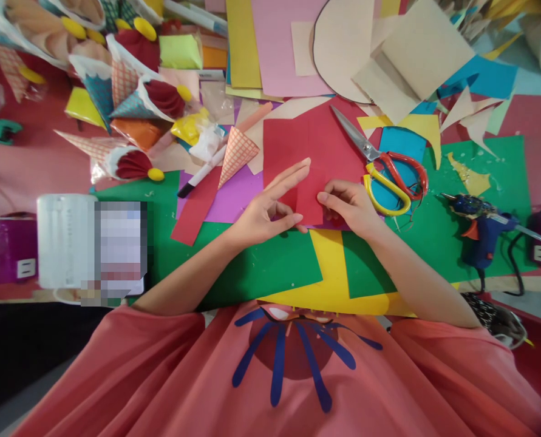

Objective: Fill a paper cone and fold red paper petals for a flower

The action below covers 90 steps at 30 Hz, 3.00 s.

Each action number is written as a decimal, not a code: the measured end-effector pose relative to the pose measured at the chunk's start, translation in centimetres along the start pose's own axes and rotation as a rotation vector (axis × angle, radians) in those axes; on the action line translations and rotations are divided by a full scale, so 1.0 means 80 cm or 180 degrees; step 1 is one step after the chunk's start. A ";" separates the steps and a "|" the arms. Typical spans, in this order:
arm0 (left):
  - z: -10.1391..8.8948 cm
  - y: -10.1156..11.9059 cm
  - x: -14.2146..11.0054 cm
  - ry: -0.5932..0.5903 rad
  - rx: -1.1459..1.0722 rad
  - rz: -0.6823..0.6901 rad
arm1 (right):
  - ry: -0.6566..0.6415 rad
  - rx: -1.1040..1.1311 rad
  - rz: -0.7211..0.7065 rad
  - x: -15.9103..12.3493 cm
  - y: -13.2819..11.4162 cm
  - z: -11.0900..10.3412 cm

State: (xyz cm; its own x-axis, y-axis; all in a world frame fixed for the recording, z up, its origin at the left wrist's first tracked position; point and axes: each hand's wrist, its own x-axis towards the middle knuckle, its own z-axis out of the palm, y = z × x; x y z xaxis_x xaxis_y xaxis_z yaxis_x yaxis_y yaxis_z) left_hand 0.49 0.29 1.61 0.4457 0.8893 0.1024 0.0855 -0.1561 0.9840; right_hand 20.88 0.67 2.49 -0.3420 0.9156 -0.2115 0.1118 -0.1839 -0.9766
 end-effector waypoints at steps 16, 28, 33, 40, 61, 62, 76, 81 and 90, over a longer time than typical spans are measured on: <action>0.004 -0.016 0.002 0.0567 -0.0160 0.0064 | -0.0046 -0.0110 -0.0003 0.000 0.002 0.001; 0.004 -0.017 0.001 0.0644 -0.0047 0.0251 | -0.0234 -0.0088 0.0007 0.000 -0.004 0.002; 0.003 -0.017 0.000 0.0685 0.0277 0.0252 | -0.0015 -0.0109 -0.0041 0.000 0.000 0.002; 0.000 -0.014 -0.001 0.0511 0.0912 0.0341 | 0.0188 -0.0060 -0.0148 -0.004 0.001 0.005; 0.003 -0.017 -0.007 -0.0250 -0.0075 0.0065 | -0.0497 0.0010 -0.0525 -0.005 0.001 0.006; 0.003 -0.017 -0.007 -0.0275 -0.0076 0.0087 | -0.0514 -0.0011 -0.0544 -0.005 0.000 0.006; 0.000 -0.023 0.003 0.0861 -0.0157 -0.0433 | 0.0174 0.0010 -0.0291 -0.002 0.003 -0.002; -0.001 -0.026 0.004 0.0902 -0.0191 -0.0325 | 0.0405 -0.0041 -0.0294 0.001 0.002 -0.003; 0.000 -0.022 0.005 0.0922 -0.0308 -0.0291 | 0.0468 -0.0090 -0.0283 0.003 -0.001 -0.006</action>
State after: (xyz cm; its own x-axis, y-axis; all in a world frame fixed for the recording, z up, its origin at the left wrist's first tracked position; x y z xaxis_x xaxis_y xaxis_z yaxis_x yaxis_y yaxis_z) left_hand 0.51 0.91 -0.07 0.1668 0.9853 0.0364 0.0221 -0.0407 0.9989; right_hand 21.25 1.07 2.57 -0.2119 0.9706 -0.1142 0.1141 -0.0914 -0.9893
